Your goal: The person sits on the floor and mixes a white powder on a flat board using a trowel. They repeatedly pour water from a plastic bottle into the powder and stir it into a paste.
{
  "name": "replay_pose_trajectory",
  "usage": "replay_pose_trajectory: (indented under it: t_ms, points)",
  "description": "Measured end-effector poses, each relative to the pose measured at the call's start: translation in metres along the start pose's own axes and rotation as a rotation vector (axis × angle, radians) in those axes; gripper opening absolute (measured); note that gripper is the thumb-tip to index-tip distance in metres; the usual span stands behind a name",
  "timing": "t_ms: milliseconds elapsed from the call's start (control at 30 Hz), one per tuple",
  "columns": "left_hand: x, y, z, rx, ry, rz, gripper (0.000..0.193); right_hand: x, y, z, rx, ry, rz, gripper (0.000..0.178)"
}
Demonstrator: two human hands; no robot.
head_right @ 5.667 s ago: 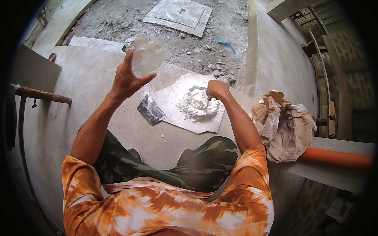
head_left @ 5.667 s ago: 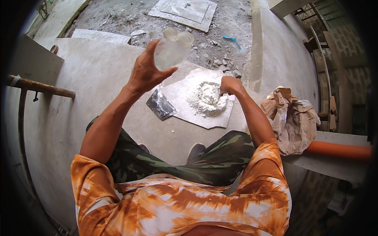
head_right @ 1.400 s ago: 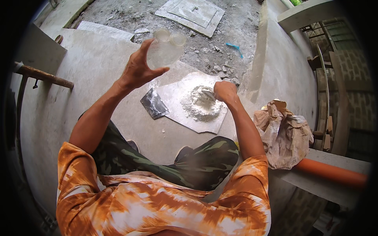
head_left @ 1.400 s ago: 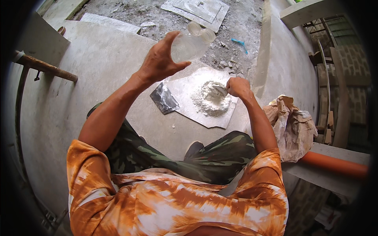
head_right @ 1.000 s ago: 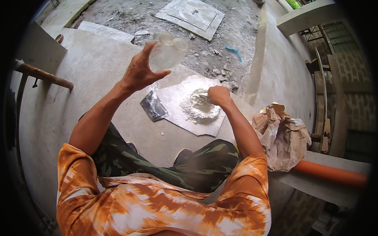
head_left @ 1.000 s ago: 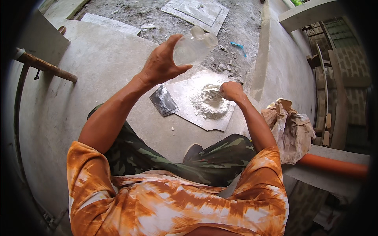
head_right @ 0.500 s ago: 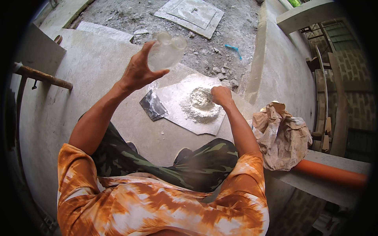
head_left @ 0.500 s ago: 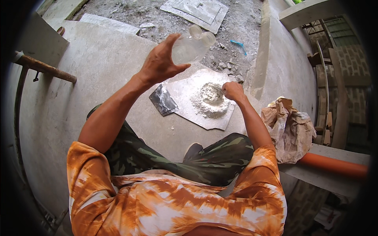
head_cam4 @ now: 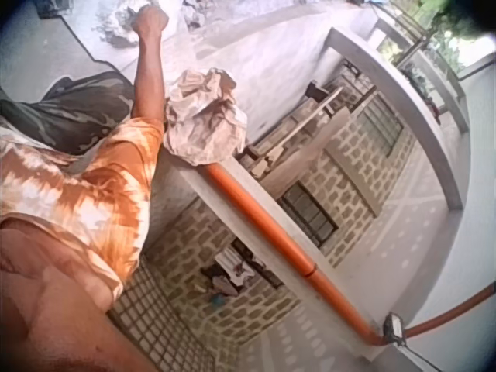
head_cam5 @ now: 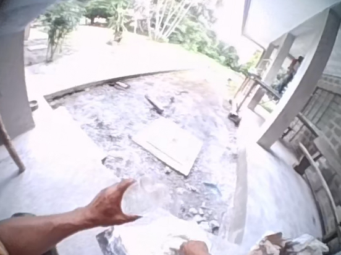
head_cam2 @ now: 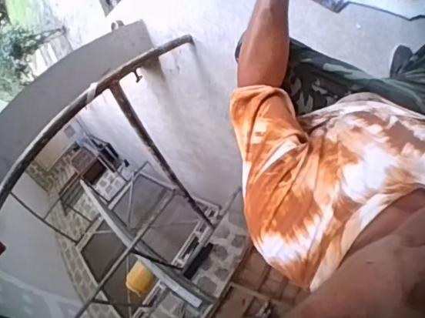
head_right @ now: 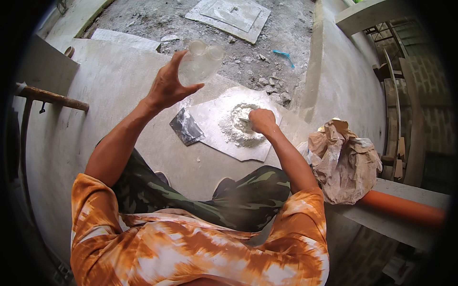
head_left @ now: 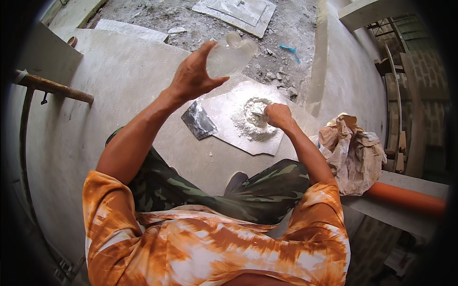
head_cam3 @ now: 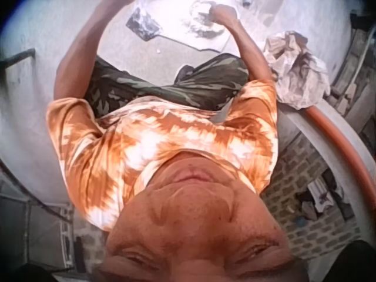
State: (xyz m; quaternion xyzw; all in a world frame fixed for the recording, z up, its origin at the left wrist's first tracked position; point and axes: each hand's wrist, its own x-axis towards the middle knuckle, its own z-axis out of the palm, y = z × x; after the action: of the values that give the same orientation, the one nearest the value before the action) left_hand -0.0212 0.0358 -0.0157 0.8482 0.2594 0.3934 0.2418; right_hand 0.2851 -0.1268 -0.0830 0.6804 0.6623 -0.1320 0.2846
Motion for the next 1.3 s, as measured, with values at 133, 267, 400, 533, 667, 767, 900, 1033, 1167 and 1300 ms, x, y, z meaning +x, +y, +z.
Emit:
replay_pose_trajectory:
  t_ms: [133,267,400,533,667,767,900,1033,1167,1300]
  points:
    - [-0.001,-0.003,0.009,0.023,-0.039,-0.026,0.091,-0.019,0.008,-0.025,0.158,0.039,0.027,0.021]
    - [-0.006,0.001,0.035,0.038,-0.087,-0.053,0.088,-0.015,0.004,0.02,0.038,0.064,0.037,0.025]
    - [-0.006,0.011,0.056,0.043,-0.188,-0.131,0.081,-0.029,0.026,-0.002,0.249,0.122,0.135,0.019]
    - [-0.012,0.023,0.088,0.111,-0.397,-0.223,0.084,-0.019,0.036,0.015,0.275,0.081,0.187,0.018]
    - [-0.036,0.009,0.113,0.186,-0.501,-0.157,0.081,-0.037,0.047,-0.02,0.395,0.064,0.236,0.03]
    - [-0.04,0.007,0.137,0.243,-0.597,-0.087,0.073,-0.05,0.058,-0.019,0.421,0.023,0.273,0.03]
    - [-0.048,-0.003,0.162,0.36,-0.734,-0.07,0.061,-0.054,0.059,-0.011,0.462,0.026,0.338,0.031]
    - [-0.055,-0.017,0.18,0.465,-0.781,-0.067,0.042,-0.051,0.058,-0.005,0.5,0.017,0.365,0.032]
    - [-0.061,-0.021,0.186,0.516,-0.791,-0.052,0.033,-0.049,0.056,-0.008,0.526,-0.011,0.37,0.033]
    - [-0.062,-0.021,0.188,0.523,-0.773,-0.049,0.031,-0.047,0.057,-0.007,0.518,-0.018,0.368,0.033]
